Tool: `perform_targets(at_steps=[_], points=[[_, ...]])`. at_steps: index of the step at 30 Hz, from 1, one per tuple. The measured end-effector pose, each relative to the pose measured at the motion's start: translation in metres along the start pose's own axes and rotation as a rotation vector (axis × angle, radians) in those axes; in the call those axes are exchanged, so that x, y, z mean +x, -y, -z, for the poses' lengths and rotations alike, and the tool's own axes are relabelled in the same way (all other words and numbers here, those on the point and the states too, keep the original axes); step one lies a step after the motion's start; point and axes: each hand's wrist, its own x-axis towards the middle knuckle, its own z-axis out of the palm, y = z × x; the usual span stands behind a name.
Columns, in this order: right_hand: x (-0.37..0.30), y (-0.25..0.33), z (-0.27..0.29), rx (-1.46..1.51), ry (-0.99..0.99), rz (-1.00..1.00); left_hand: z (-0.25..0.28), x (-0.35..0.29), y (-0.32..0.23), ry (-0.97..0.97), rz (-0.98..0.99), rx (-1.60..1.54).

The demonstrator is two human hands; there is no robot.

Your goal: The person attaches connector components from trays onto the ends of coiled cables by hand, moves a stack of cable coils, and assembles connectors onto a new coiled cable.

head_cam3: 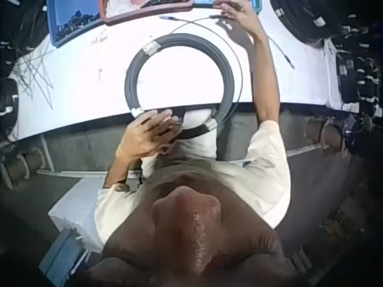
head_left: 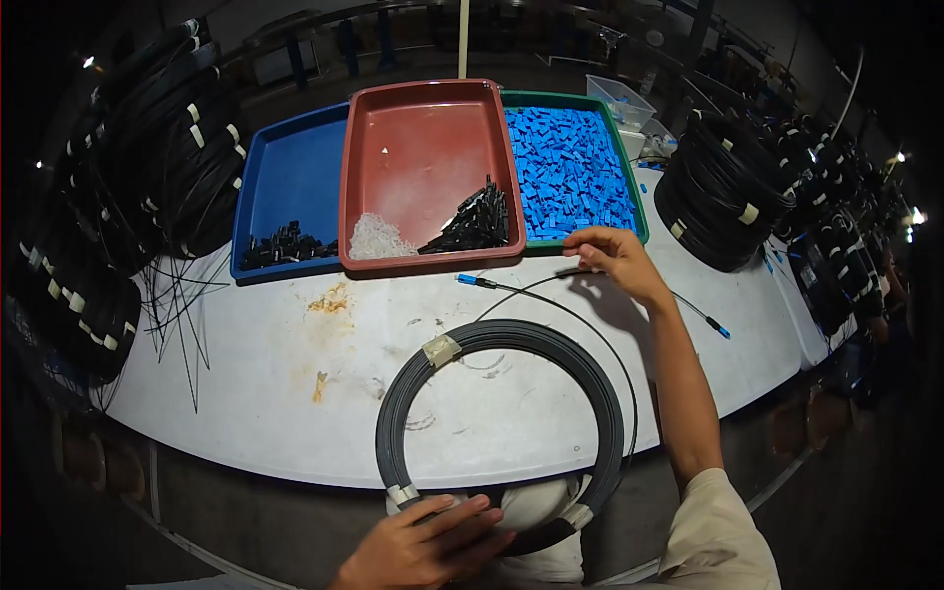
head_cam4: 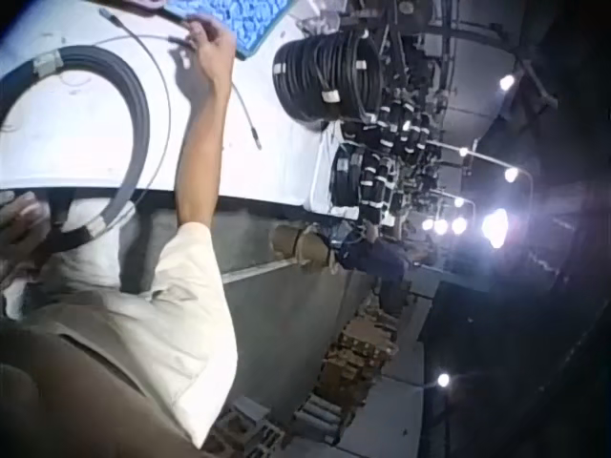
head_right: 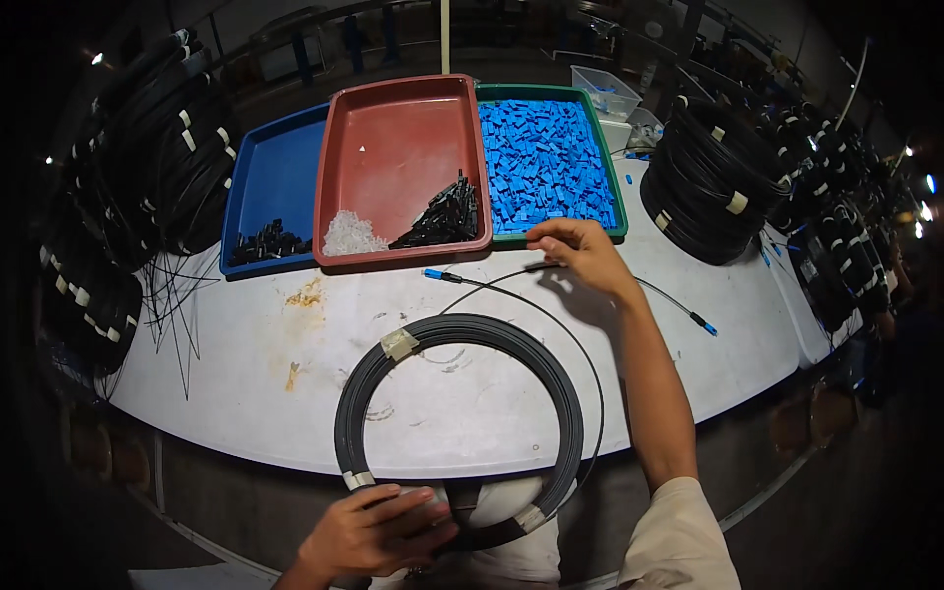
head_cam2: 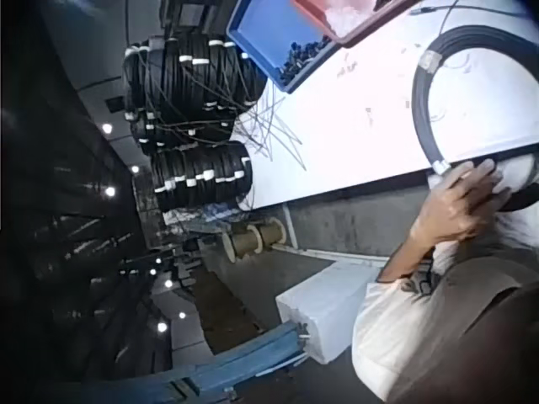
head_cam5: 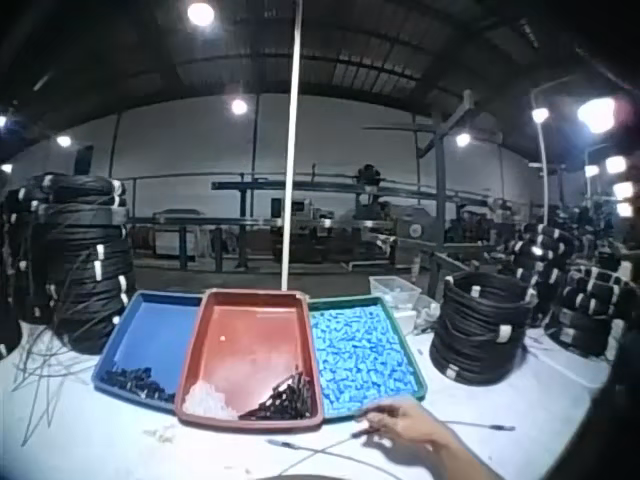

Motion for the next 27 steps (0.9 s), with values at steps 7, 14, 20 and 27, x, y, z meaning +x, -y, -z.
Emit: perform_targets(at_steps=[7,14,20,27], points=[[-0.075,0.008,0.036,-0.060,-0.227,0.049,-0.056,0.007,0.015,-0.345,-0.294,0.283],[-0.173,-0.008,0.025,-0.030,-0.448,-0.029,-0.033,0.034,0.004,-0.384,-0.425,0.242],[-0.202,-0.027,0.005,0.006,-0.860,-0.078,0.021,0.056,-0.009,-0.640,-0.215,-0.051],[-0.177,-0.032,-0.017,-0.104,-0.827,-0.103,0.013,0.053,-0.004,-1.035,0.605,-1.060]])
